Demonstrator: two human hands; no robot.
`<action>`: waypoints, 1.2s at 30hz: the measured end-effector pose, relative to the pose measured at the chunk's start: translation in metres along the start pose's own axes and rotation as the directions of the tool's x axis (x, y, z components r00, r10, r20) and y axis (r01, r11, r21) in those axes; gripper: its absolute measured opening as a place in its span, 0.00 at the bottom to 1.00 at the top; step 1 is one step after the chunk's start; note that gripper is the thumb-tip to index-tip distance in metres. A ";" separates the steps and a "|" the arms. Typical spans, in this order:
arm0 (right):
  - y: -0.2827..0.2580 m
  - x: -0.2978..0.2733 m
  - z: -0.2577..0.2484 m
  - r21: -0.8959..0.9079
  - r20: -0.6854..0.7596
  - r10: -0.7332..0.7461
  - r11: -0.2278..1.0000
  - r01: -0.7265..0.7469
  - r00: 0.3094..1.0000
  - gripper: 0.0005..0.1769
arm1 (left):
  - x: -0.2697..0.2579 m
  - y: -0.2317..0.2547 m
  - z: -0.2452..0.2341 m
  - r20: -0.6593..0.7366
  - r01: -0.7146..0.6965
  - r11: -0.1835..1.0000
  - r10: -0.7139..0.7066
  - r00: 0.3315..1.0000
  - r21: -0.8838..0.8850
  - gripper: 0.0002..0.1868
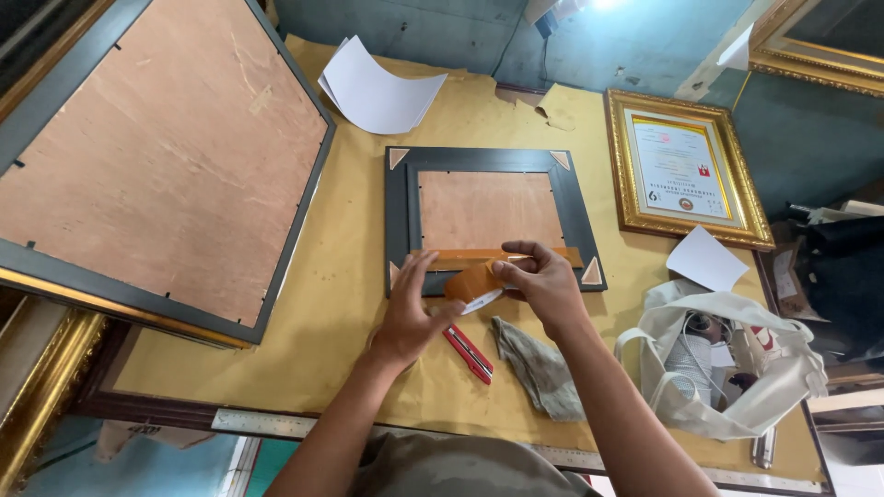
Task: The person is sealing the back of a picture frame by applying adhesive tape along the edges where the backing meets the frame.
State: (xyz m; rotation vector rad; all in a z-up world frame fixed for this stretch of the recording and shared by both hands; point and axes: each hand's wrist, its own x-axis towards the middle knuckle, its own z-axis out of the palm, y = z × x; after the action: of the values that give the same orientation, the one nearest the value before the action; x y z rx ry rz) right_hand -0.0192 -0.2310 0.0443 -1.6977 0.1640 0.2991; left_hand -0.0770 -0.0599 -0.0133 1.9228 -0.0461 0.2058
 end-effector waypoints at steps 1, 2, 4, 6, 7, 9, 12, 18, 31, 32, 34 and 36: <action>-0.003 0.000 0.001 0.002 -0.002 -0.002 1.000 0.002 1.000 0.25 | 0.003 0.008 0.000 0.002 -0.003 1.000 0.003 1.000 0.001 0.41; -0.005 -0.001 0.004 0.038 0.018 -0.001 0.999 0.000 1.000 0.25 | 0.004 0.016 0.000 0.005 -0.016 1.000 0.016 1.000 -0.022 0.39; -0.007 -0.001 0.005 0.074 0.038 0.000 0.997 -0.003 0.999 0.25 | 0.010 0.025 -0.001 0.009 -0.028 0.999 0.028 1.000 -0.045 0.38; -0.007 0.003 0.004 0.084 0.037 -0.047 0.995 0.044 0.998 0.26 | 0.018 0.026 -0.003 0.010 0.081 0.991 -0.080 0.997 -0.109 0.29; -0.005 0.007 -0.001 0.085 0.037 -0.046 0.995 0.043 0.998 0.26 | 0.021 0.032 -0.010 0.011 0.082 0.991 -0.081 0.997 -0.108 0.29; -0.001 0.013 -0.009 -0.070 0.025 -0.132 0.989 0.133 0.991 0.25 | 0.028 0.042 -0.024 0.098 0.002 0.989 -0.016 0.995 0.147 0.29; 0.005 0.024 -0.026 0.016 -0.053 -0.111 0.994 0.112 0.992 0.28 | 0.045 0.017 -0.039 0.271 -0.223 0.833 0.092 0.958 0.507 0.35; 0.016 0.050 -0.096 -0.049 -0.196 -0.090 0.995 0.082 0.977 0.30 | 0.057 -0.010 -0.093 0.295 -0.129 0.775 -0.077 0.952 0.618 0.26; 0.123 0.118 -0.173 0.001 -0.432 0.174 0.981 -0.192 0.885 0.20 | 0.050 -0.006 -0.108 0.079 0.359 0.899 -0.389 0.918 0.252 0.26; 0.118 0.112 -0.166 0.025 -0.426 0.198 0.978 -0.208 0.882 0.20 | 0.050 -0.006 -0.108 0.057 0.358 0.901 -0.382 0.922 0.244 0.25; 0.120 0.111 -0.162 0.051 -0.426 0.223 0.974 -0.222 0.877 0.20 | 0.050 -0.012 -0.109 0.041 0.352 0.906 -0.371 0.928 0.236 0.24; 0.135 0.120 -0.167 0.007 -0.399 0.192 0.978 -0.207 0.897 0.20 | 0.049 -0.022 -0.111 0.010 0.369 0.893 -0.384 0.923 0.256 0.26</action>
State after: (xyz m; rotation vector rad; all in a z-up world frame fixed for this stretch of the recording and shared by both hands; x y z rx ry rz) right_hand 0.0752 -0.4088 -0.0978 -1.7642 0.6425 0.1028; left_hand -0.0390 0.0552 0.0123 2.1454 0.3270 -0.1151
